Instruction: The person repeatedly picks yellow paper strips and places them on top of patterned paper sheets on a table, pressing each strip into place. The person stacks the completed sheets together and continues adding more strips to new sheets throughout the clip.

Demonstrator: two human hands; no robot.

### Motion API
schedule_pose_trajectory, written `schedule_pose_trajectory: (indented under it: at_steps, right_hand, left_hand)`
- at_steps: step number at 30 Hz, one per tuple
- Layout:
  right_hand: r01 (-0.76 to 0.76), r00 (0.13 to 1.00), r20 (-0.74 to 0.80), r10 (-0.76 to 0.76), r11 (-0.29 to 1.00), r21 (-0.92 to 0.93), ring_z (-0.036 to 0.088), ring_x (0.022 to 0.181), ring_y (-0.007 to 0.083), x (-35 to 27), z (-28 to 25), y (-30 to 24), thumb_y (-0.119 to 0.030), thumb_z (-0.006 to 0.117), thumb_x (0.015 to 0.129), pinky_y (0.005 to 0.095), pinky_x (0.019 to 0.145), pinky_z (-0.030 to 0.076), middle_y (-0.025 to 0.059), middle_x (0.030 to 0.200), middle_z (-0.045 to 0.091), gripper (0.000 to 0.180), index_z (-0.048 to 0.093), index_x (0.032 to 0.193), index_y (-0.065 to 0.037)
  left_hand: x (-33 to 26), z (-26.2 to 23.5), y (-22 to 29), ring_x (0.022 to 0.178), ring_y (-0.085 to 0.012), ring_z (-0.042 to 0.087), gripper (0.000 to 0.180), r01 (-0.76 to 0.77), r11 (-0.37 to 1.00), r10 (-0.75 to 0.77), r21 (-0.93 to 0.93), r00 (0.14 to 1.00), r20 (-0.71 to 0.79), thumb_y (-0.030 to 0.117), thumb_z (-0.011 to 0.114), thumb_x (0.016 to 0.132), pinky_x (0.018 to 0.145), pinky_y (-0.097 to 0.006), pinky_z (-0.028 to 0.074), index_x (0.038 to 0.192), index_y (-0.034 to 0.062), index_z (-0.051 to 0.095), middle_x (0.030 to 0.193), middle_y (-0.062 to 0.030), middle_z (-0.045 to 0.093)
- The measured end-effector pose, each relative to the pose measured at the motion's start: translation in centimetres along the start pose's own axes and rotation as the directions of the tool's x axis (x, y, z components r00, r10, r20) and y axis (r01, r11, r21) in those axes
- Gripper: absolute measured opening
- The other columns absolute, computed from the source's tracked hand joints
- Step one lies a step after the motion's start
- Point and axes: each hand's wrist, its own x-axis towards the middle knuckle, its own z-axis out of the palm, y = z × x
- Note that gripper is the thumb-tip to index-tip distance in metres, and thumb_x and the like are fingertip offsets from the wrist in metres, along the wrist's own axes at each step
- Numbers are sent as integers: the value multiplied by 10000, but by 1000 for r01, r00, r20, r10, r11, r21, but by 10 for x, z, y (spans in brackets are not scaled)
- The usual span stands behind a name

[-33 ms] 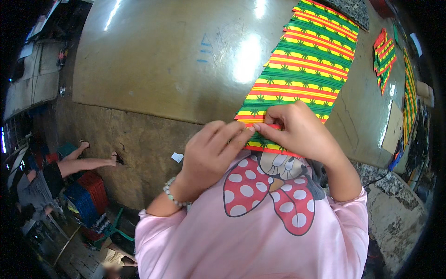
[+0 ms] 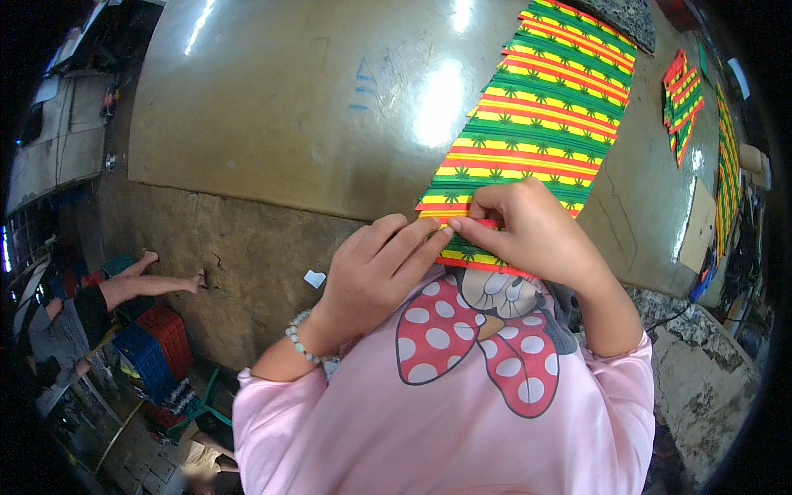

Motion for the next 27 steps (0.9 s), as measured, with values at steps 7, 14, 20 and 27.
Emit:
schedule_pose_trajectory:
  at_steps: [7, 14, 20, 27]
  right_hand:
    - [-49, 999, -16, 49, 999, 4, 516, 504, 167, -12, -16, 6, -222, 772, 881, 330, 499, 402, 109, 570, 554, 320, 628, 727, 18]
    - [-179, 982, -44, 185, 977, 112, 466, 551, 68, -36, -28, 21, -199, 791, 875, 275, 502, 382, 35, 591, 537, 311, 601, 740, 7]
    - [-199, 978, -43, 202, 978, 61, 486, 567, 68, -35, -25, 21, -183, 791, 874, 270, 520, 411, 41, 611, 568, 283, 619, 761, 11]
    - [-196, 977, -63, 203, 976, 99, 619, 556, 309, -33, -23, 23, -239, 780, 851, 383, 531, 458, 175, 623, 601, 279, 655, 755, -8]
  left_hand:
    - [-3, -1, -9, 958, -201, 589, 393, -93, 991, 84, 94, 992, 93, 147, 722, 771, 756, -340, 454, 1160, 92, 704, 1114, 4, 659]
    - [-3, 4, -9, 943, -184, 558, 397, -72, 984, 60, 165, 995, 77, 226, 739, 804, 720, -343, 377, 1191, 144, 704, 1027, 36, 629]
    - [-3, 8, -5, 953, -183, 534, 408, -66, 974, 50, 216, 996, 78, 278, 721, 826, 744, -390, 341, 1218, 166, 702, 1013, 39, 596]
    - [-1, 11, -4, 946, -181, 536, 421, -54, 969, 39, 241, 997, 69, 261, 743, 799, 761, -403, 337, 1212, 185, 707, 990, 39, 586]
